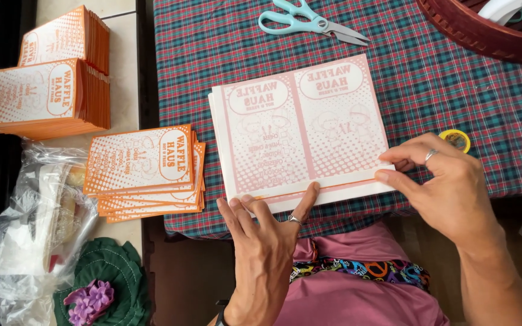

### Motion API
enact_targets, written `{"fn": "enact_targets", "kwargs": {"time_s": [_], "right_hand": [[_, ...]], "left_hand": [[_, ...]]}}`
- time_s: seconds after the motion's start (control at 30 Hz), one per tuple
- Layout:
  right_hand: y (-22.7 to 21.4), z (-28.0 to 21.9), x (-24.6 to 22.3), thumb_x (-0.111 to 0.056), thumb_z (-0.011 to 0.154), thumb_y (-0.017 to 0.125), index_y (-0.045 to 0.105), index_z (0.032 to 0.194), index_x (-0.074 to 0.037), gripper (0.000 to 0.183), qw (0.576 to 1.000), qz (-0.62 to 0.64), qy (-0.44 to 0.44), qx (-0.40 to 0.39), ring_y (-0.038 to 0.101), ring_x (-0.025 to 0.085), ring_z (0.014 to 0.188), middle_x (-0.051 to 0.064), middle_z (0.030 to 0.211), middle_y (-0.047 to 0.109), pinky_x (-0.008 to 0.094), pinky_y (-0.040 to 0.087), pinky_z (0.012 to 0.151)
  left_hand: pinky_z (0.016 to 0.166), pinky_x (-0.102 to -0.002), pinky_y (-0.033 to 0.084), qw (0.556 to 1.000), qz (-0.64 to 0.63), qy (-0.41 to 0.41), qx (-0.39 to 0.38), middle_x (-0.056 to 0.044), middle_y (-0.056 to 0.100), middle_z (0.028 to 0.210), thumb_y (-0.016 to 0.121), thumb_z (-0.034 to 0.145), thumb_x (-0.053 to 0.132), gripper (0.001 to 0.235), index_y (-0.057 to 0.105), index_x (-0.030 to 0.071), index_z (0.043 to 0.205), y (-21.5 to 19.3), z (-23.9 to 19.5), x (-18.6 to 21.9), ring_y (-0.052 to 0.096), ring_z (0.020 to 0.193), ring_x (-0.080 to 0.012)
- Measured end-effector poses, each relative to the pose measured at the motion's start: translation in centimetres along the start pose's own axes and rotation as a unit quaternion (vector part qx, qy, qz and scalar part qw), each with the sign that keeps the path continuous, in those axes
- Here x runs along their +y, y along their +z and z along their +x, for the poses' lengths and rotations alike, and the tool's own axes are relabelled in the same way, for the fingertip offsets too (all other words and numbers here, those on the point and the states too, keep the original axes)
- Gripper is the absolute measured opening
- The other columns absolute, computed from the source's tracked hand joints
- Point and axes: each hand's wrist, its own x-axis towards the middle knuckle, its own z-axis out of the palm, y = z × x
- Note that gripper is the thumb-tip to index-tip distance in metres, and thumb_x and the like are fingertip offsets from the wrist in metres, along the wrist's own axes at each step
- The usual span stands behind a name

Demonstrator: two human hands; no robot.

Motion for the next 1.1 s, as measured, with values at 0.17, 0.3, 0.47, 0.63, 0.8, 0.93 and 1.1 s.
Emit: {"fn": "enact_targets", "kwargs": {"time_s": [0.17,0.3,0.47,0.63,0.8,0.93,1.1], "right_hand": [[-1.2,-0.8,2.1,0.003,0.092,0.08,0.079,0.105,-0.002,0.014,0.999,-0.032,0.032,0.027,0.069,0.018,0.094,0.008,0.105,0.075,0.028,0.053,0.083],[-1.7,-2.9,8.0,-0.02,0.095,0.094,0.082,0.116,-0.005,0.028,0.965,-0.243,-0.019,0.094,0.07,0.029,0.12,0.013,0.128,0.076,0.044,0.044,0.105],[-1.9,-2.6,10.2,-0.01,0.094,0.091,0.079,0.11,-0.003,0.022,0.97,-0.233,0.007,0.072,0.071,0.029,0.12,0.012,0.124,0.078,0.041,0.051,0.107],[-2.7,-0.6,-1.2,0.01,0.093,0.089,0.073,0.115,0.014,0.027,0.99,-0.081,-0.09,0.073,0.069,0.038,0.118,0.03,0.124,0.073,0.047,0.053,0.11],[2.5,0.5,-5.7,-0.005,0.085,0.081,0.073,0.105,0.003,0.023,0.968,0.012,-0.246,-0.041,0.066,0.03,0.101,0.013,0.113,0.071,0.043,0.052,0.095],[1.6,0.0,-3.8,-0.003,0.085,0.081,0.074,0.106,0.001,0.023,0.977,0.037,-0.207,-0.034,0.066,0.028,0.1,0.013,0.113,0.074,0.038,0.054,0.096],[-0.7,-0.9,-1.1,0.0,0.08,0.086,0.075,0.105,0.005,0.028,0.988,-0.028,-0.15,0.005,0.069,0.031,0.107,0.019,0.114,0.074,0.041,0.054,0.099]], "left_hand": [[0.106,-0.064,0.047,1.0,-0.017,0.001,-0.009,-0.031,0.057,0.104,0.038,0.103,-0.003,0.085,-0.001,0.042,0.163,-0.2,0.0,-0.1,0.065,0.098,-0.0509],[0.107,-0.065,0.047,0.999,-0.03,-0.016,0.0,-0.029,0.057,0.102,0.042,0.102,-0.007,0.089,-0.001,0.042,0.163,0.4,-0.1,0.5,0.066,0.095,-0.0501],[0.107,-0.065,0.046,0.999,-0.036,-0.037,0.005,-0.035,0.057,0.108,0.036,0.104,-0.006,0.085,-0.001,0.044,0.162,0.7,-0.1,1.1,0.065,0.097,-0.0527],[0.103,-0.068,0.046,0.997,-0.057,-0.052,-0.016,-0.038,0.055,0.114,0.028,0.107,0.001,0.076,0.003,0.047,0.162,0.5,-0.4,1.6,0.061,0.107,-0.0588],[0.103,-0.07,0.044,0.995,-0.075,-0.061,-0.023,-0.037,0.055,0.118,0.028,0.108,0.011,0.072,0.002,0.049,0.162,0.5,-0.3,1.6,0.059,0.11,-0.0585],[0.104,-0.07,0.043,0.994,-0.081,-0.064,-0.039,-0.034,0.055,0.119,0.031,0.105,0.014,0.071,0.008,0.05,0.162,0.1,-0.3,1.3,0.059,0.112,-0.0551],[0.104,-0.071,0.045,0.993,-0.09,-0.08,-0.013,-0.034,0.054,0.115,0.03,0.108,0.005,0.074,0.002,0.047,0.162,0.7,-0.3,2.1,0.059,0.11,-0.0586]]}}
